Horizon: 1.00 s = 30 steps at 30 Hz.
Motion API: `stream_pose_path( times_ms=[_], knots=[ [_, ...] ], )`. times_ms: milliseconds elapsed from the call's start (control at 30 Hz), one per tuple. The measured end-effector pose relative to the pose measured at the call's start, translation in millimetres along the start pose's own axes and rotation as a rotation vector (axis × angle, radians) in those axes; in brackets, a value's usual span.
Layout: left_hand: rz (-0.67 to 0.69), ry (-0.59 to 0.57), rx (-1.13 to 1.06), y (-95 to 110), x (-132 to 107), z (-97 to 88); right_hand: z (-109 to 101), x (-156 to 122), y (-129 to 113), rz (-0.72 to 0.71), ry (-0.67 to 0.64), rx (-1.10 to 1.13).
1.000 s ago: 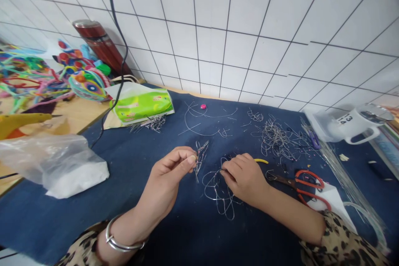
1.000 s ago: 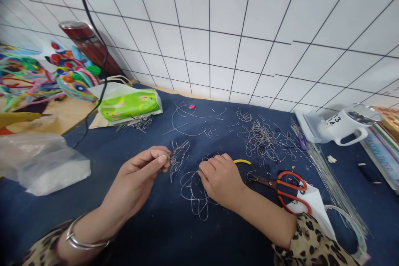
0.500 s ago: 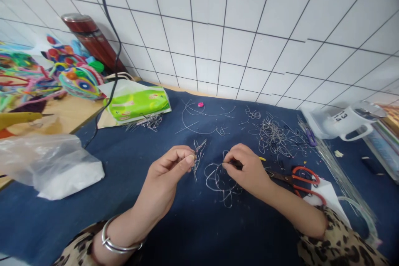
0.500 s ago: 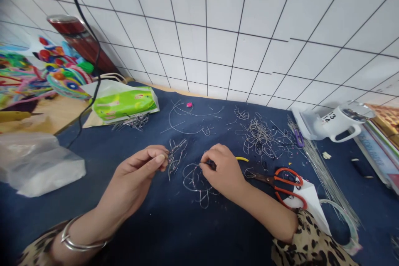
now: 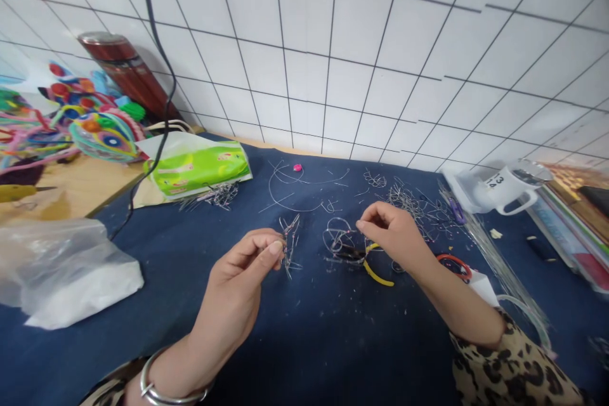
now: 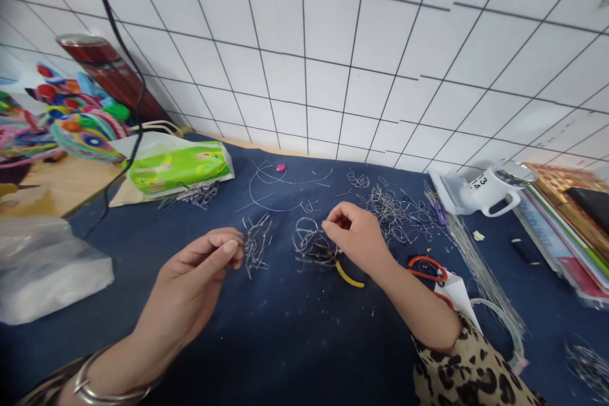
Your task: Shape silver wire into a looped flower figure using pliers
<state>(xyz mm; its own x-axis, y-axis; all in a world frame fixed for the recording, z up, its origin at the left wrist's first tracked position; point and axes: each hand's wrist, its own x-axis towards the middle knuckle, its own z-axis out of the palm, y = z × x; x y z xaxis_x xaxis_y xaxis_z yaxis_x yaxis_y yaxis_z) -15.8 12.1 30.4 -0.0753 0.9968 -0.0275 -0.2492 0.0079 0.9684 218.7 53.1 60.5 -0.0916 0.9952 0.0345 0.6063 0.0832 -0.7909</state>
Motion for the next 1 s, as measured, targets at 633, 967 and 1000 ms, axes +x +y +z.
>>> stream_pose_path(
  times_ms=[633,967,1000],
  knots=[
    [0.031,-0.027,0.010,-4.1,-10.0,3.5,18.3,-7.7,-6.1,0.052,0.146,0.227],
    [0.029,-0.083,0.126,-12.4,-16.0,10.4,60.4,-32.6,-21.3,-0.175,0.096,0.091],
    [0.027,-0.094,0.149,-14.1,-16.2,10.7,65.8,-35.4,-20.6,-0.209,0.090,0.080]
  ],
)
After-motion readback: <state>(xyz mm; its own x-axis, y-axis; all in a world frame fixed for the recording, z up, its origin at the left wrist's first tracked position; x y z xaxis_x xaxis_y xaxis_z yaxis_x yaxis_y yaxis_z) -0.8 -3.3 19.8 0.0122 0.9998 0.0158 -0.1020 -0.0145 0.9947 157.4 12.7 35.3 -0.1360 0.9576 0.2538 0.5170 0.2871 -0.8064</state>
